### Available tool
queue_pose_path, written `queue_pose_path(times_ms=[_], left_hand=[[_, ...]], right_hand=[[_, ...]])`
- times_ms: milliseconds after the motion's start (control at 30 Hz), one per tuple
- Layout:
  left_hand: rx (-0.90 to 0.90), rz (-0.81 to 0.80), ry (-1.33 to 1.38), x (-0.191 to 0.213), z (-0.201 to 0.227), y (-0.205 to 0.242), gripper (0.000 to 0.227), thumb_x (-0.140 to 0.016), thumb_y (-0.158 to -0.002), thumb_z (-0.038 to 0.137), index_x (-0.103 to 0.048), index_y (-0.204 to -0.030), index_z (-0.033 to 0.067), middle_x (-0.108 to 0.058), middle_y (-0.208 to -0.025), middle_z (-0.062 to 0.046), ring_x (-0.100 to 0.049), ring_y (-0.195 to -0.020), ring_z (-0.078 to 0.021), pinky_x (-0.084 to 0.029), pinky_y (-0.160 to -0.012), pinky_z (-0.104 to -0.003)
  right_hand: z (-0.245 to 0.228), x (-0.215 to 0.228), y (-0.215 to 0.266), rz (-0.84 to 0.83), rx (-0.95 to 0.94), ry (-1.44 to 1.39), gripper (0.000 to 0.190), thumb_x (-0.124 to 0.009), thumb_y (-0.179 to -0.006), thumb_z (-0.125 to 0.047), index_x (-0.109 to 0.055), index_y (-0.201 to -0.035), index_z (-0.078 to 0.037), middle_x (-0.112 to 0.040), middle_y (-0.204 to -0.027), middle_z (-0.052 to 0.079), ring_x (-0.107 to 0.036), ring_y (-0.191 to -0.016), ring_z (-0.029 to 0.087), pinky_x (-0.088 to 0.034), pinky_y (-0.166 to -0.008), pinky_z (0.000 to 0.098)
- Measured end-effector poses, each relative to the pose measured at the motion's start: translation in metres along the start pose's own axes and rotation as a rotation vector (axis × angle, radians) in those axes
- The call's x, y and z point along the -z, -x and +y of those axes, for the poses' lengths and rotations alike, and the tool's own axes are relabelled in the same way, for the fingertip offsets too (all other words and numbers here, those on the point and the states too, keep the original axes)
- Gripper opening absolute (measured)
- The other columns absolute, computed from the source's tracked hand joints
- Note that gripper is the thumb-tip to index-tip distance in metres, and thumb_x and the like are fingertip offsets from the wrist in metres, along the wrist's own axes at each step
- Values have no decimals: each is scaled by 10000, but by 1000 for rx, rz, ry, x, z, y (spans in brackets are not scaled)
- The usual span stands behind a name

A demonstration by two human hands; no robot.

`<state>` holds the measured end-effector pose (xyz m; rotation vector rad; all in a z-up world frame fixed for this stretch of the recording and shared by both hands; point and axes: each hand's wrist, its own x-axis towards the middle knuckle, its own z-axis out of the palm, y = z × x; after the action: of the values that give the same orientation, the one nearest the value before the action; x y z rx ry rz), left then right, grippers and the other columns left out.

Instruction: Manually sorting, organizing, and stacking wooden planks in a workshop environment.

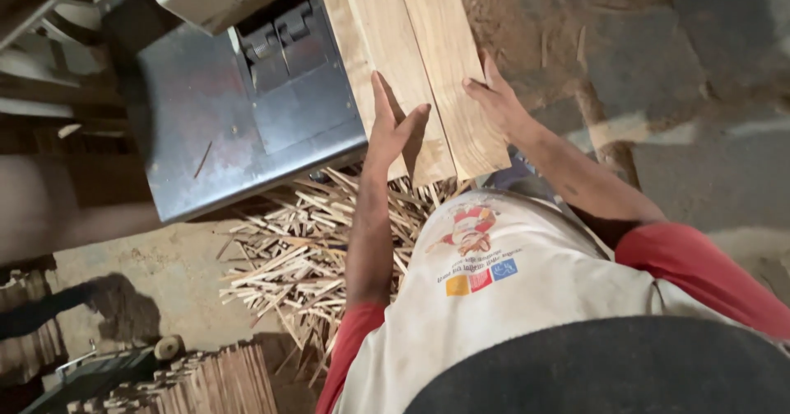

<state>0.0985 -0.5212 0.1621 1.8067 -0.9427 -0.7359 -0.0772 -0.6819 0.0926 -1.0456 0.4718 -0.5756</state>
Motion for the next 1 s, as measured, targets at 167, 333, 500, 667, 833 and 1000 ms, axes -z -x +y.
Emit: queue_pose_path(times_ms=[167,333,500,667,833,1000], left_hand=[[40,26,-23,-1,-2,-2,1228,-853,-891,310,73,-1646,26,-151,-1707,-302,-216,-1584,-342,-236,-1257,-397],[64,79,370,-11,12,5,1168,-827,-847,232,7,-1642,38,-264,-1646,-300,-364,-1481,-368,-380,-1177,-423],[185,196,537,-11,-24,2,1052,-801,-892,173,-79,-1647,46,-218,-1675,-220,-403,-1466,-313,-445,-1146,-396],[361,108,635,-7,15,16,1079,-764,-870,255,-47,-1659,90,-534,-1482,-303,-600,-1292,-308,-433,-839,-375],[347,122,669,-13,-35,12,1016,-755,-891,264,-106,-1654,98,-466,-1546,-213,-581,-1316,-276,-491,-1046,-344],[444,129,558,-9,5,24,938,-713,-935,291,-143,-1670,167,-406,-1598,-129,-505,-1414,-244,-366,-1152,-341]], right_hand=[[3,0,-2,58,-64,1,734,-593,-1064,-124,-171,-1660,-57,-482,-1566,98,-478,-1388,171,-391,-1148,298],[-28,-7,9,65,-150,66,768,-649,-1021,-199,-220,-1644,-66,-480,-1560,90,-478,-1396,179,-400,-1136,319],[-37,-9,17,57,-229,-13,829,-682,-943,-251,-231,-1625,-114,-517,-1515,82,-522,-1348,186,-434,-1093,343],[-41,-12,19,-29,-152,-43,744,-642,-970,-194,-293,-1618,-85,-551,-1487,106,-581,-1303,197,-502,-1054,356],[-6,6,10,50,-122,33,766,-683,-944,-195,-333,-1608,-45,-553,-1480,127,-560,-1294,210,-487,-1061,343],[-10,2,11,73,-204,60,865,-707,-926,-264,-244,-1628,-59,-466,-1570,119,-458,-1412,205,-391,-1134,330]])
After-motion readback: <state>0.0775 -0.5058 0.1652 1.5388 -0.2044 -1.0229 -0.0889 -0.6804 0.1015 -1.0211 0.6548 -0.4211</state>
